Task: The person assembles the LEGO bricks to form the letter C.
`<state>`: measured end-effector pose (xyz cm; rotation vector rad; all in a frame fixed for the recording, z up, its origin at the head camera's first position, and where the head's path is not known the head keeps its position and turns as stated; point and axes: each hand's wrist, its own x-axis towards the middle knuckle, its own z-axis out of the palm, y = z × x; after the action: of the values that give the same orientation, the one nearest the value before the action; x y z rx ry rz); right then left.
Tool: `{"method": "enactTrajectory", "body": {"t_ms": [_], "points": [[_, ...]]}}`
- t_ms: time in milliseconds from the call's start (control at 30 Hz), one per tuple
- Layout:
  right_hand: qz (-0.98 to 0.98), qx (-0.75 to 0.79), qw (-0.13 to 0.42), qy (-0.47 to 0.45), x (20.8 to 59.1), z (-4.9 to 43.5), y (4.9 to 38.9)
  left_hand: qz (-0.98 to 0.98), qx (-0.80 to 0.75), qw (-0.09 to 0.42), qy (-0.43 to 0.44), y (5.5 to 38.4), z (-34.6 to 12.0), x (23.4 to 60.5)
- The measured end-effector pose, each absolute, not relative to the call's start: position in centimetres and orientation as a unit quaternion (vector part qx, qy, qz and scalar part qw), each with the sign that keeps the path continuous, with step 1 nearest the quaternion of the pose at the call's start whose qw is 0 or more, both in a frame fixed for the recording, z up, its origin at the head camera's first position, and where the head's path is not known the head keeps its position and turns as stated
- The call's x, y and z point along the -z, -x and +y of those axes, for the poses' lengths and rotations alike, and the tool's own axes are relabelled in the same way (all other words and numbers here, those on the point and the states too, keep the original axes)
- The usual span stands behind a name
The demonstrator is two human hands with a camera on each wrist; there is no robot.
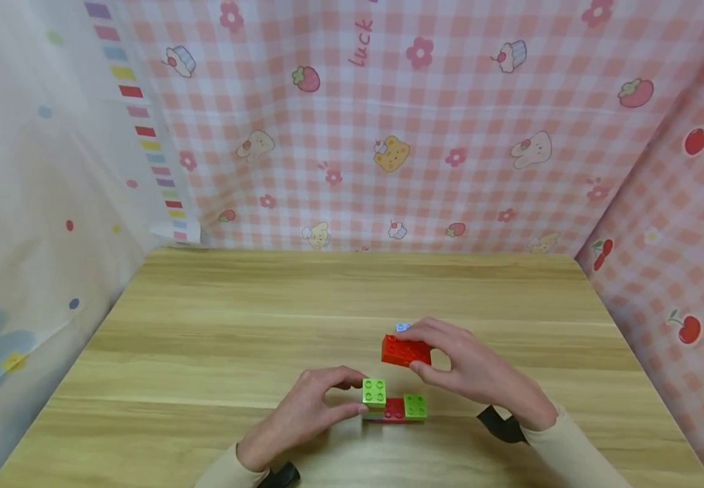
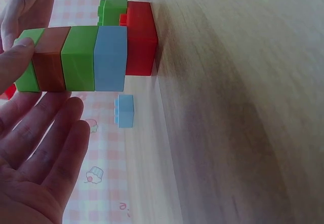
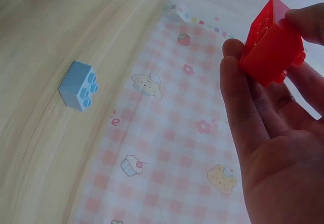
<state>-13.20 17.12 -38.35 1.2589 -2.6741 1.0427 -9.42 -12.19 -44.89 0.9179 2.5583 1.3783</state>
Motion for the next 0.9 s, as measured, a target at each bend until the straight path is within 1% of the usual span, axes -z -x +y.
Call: {"method": "enactTrajectory", "body": {"t_ms": [400, 567, 800, 900], "points": [[-0.847, -0.314, 0.039, -0.427, 38.9, 17.6, 11.7, 0.840, -0.454, 0.070, -0.288, 9.4, -12.0, 44.7], [-0.841, -0.326, 0.024, -0.432, 39.1, 17.3, 11.2, 0.840, -0.452, 0.065, -0.294, 9.3, -12.1, 44.8], [-0.833, -0.322, 0.020, -0.450, 39.6, 16.8, 10.6, 0.840, -0.454, 0.081, -0.287, 9.4, -12.3, 44.7], [-0.835, -0.321, 0.011, -0.448, 39.7, 16.7, 10.2, 0.838, -0.456, 0.079, -0.290, 9.3, -12.3, 44.8]]}}
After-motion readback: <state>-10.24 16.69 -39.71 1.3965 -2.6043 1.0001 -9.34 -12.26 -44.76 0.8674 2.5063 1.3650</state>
